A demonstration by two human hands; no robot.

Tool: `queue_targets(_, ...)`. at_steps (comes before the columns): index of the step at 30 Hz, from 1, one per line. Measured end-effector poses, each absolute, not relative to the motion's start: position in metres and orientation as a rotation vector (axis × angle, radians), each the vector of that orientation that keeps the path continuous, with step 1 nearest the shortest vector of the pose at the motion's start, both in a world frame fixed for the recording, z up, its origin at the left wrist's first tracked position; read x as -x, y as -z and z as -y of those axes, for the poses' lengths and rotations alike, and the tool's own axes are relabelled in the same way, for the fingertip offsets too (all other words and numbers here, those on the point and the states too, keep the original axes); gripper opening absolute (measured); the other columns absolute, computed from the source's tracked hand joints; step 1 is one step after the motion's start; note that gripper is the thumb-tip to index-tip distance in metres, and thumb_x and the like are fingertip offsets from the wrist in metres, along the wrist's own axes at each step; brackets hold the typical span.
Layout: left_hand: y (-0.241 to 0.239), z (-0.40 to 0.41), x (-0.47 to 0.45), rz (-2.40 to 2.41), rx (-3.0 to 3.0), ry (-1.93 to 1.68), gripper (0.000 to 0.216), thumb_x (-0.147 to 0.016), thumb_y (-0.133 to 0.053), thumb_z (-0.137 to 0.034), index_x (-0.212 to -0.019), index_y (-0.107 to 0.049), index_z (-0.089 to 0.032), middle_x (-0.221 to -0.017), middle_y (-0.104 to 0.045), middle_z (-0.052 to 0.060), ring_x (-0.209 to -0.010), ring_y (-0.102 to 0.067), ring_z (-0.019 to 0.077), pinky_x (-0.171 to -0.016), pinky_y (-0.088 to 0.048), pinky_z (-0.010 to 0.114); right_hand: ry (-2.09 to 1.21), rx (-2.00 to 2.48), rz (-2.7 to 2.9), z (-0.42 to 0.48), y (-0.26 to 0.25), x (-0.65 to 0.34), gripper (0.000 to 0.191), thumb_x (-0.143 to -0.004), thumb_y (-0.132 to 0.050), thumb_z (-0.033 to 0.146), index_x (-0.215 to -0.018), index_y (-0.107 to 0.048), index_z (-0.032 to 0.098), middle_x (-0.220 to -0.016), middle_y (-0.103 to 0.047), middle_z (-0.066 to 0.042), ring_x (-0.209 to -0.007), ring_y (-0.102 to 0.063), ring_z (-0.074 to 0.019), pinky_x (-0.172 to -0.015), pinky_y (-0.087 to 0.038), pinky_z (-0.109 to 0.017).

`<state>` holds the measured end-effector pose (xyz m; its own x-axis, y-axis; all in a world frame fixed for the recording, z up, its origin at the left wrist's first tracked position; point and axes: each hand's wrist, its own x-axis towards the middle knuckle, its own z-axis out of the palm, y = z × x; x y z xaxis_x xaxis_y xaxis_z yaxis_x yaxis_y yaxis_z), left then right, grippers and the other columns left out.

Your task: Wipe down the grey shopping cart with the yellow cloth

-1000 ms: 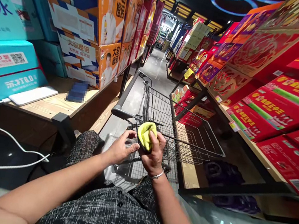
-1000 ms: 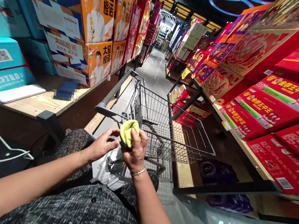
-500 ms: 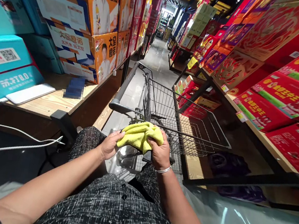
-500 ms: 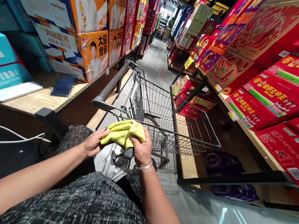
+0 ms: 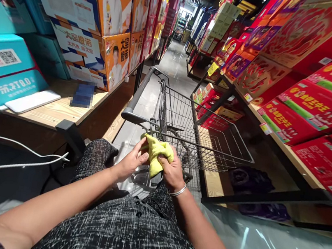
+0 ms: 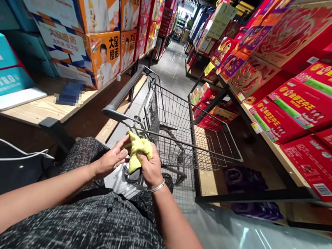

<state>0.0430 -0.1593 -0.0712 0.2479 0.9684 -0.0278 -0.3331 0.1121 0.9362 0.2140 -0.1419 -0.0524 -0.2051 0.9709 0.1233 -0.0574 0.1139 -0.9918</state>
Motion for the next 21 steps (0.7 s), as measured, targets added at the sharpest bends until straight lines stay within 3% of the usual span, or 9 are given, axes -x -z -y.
queue_targets(4, 0.071, 0.161, -0.052, -0.637, -0.796, -1.018, 0.095, -0.067, -0.084, -0.06, -0.145, -0.044, -0.023, -0.132, -0.062, 0.014, -0.122, -0.06, 0.0305, -0.102, -0.05, 0.041, -1.532, 0.958, 1.239, 0.152, 0.064, -0.197, 0.054, -0.088, -0.047, 0.071, -0.117, -0.052, 0.025, -0.099, -0.066, -0.005, -0.089, -0.065, -0.0205, -0.079, -0.057, -0.036)
queue_targets(7, 0.072, 0.165, -0.056, -0.617, -0.715, -1.029, 0.094, -0.057, -0.09, -0.059, -0.133, -0.055, -0.018, -0.121, -0.069, 0.015, -0.118, -0.063, 0.0318, -0.101, -0.051, 0.041, -1.352, 1.027, 1.449, 0.148, 0.07, -0.193, 0.057, -0.09, -0.038, 0.074, -0.112, -0.054, 0.024, -0.104, -0.064, -0.007, -0.102, -0.061, -0.0232, -0.092, -0.053, -0.043)
queue_targets(10, 0.074, 0.165, -0.057, -0.624, -0.652, -1.052, 0.092, -0.05, -0.094, -0.056, -0.125, -0.06, -0.015, -0.112, -0.072, 0.015, -0.111, -0.067, 0.0329, -0.098, -0.053, 0.042, -0.838, 1.175, 1.682, 0.139, 0.069, -0.197, 0.06, -0.078, -0.061, 0.071, -0.111, -0.058, 0.021, -0.12, -0.056, -0.012, -0.121, -0.049, -0.0294, -0.11, -0.038, -0.053)
queue_targets(12, 0.078, 0.163, -0.057, -0.656, -0.607, -1.074, 0.087, -0.052, -0.094, -0.054, -0.121, -0.061, -0.013, -0.108, -0.073, 0.015, -0.108, -0.068, 0.0326, -0.096, -0.054, 0.042, -0.606, 1.282, 1.675, 0.136, 0.065, -0.201, 0.06, -0.072, -0.072, 0.062, -0.113, -0.058, 0.021, -0.121, -0.053, -0.013, -0.122, -0.047, -0.0303, -0.11, -0.037, -0.054)
queue_targets(16, 0.085, 0.157, -0.056, -0.693, -0.517, -1.182, 0.08, -0.065, -0.088, -0.053, -0.129, -0.057, -0.017, -0.113, -0.072, 0.014, -0.112, -0.067, 0.0303, -0.1, -0.052, 0.04, -0.769, 1.282, 1.774, 0.142, 0.053, -0.2, 0.037, -0.09, -0.054, 0.046, -0.117, -0.059, 0.02, -0.116, -0.057, -0.011, -0.104, -0.059, -0.0223, -0.094, -0.051, -0.043)
queue_targets(21, 0.082, 0.16, -0.052, -0.496, -0.481, -1.082, 0.094, -0.071, -0.062, -0.081, -0.144, -0.047, -0.024, -0.133, -0.064, 0.013, -0.132, -0.054, 0.0304, -0.109, -0.046, 0.041, -0.993, 1.294, 1.903, 0.148, 0.061, -0.199, 0.077, -0.068, -0.079, 0.039, -0.136, -0.048, 0.02, -0.134, -0.056, -0.014, -0.122, -0.054, -0.0288, -0.107, -0.043, -0.048)
